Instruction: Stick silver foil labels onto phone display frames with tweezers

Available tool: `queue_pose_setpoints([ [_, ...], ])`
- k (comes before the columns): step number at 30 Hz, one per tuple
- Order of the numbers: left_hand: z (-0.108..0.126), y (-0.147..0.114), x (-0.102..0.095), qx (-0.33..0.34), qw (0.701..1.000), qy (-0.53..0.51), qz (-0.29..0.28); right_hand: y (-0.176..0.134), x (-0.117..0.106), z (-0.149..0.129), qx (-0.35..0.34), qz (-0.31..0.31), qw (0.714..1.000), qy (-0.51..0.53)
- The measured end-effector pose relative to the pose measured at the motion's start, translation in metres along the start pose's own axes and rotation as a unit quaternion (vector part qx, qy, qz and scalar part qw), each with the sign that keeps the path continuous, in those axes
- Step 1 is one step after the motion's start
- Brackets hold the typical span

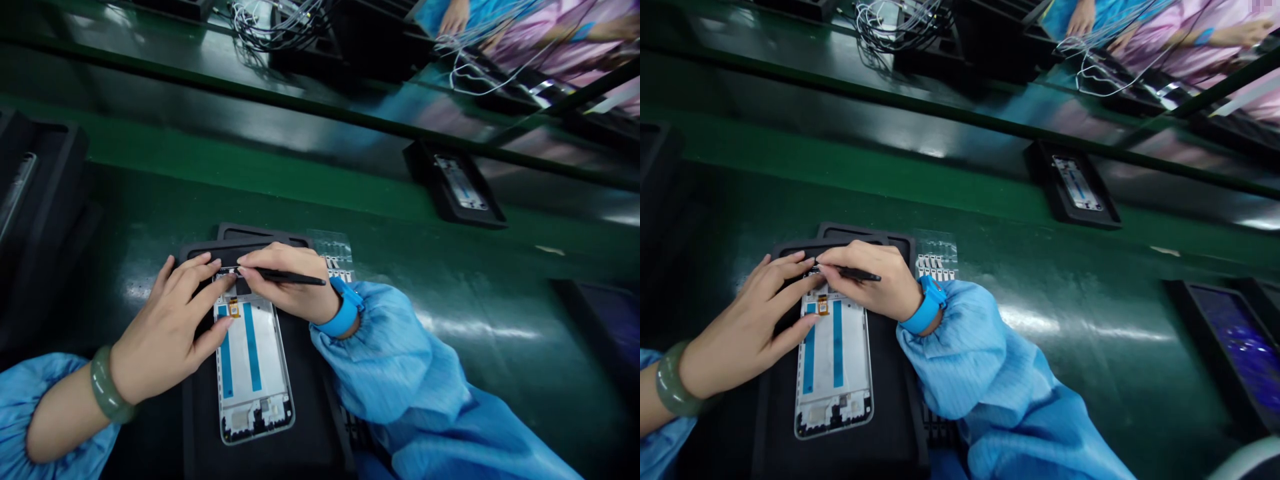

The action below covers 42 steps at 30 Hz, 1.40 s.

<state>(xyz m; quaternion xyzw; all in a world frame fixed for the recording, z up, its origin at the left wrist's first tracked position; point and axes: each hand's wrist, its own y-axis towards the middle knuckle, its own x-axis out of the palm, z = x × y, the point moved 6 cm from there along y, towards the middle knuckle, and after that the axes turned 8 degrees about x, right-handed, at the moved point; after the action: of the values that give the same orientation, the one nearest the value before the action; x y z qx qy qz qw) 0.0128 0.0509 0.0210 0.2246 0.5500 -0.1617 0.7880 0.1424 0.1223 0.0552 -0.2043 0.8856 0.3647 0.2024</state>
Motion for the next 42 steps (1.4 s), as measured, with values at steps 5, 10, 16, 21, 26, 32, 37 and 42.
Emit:
queue_pose_setpoints([
  [5, 0.000, 0.000, 0.000, -0.002, 1.000, 0.000, -0.003, -0.001, 0.001, -0.003, -0.021, -0.016, 0.999, -0.020],
  [10, 0.000, 0.000, 0.001, -0.005, 1.000, 0.001, -0.006, -0.002, 0.000, -0.002, -0.027, -0.014, 0.999, -0.029],
  [16, 0.000, 0.000, 0.001, -0.003, 1.000, -0.004, 0.001, -0.001, 0.001, -0.001, -0.018, -0.013, 1.000, -0.021],
  [21, -0.001, 0.000, 0.001, -0.002, 1.000, -0.008, 0.004, 0.000, -0.001, -0.002, -0.006, -0.006, 1.000, -0.004],
  [26, -0.001, -0.001, 0.001, -0.005, 1.000, -0.009, 0.003, 0.000, 0.000, -0.003, -0.008, -0.010, 1.000, -0.014],
  [32, 0.000, 0.000, 0.000, -0.002, 1.000, -0.007, 0.001, -0.004, 0.001, -0.002, -0.028, -0.019, 0.999, -0.039],
  [37, 0.000, 0.001, -0.001, -0.008, 1.000, -0.012, 0.000, -0.006, 0.003, -0.005, -0.056, -0.058, 0.996, -0.049],
  [42, 0.000, 0.002, -0.001, -0.012, 1.000, -0.020, 0.004, -0.010, 0.006, -0.016, -0.134, -0.096, 0.979, -0.121],
])
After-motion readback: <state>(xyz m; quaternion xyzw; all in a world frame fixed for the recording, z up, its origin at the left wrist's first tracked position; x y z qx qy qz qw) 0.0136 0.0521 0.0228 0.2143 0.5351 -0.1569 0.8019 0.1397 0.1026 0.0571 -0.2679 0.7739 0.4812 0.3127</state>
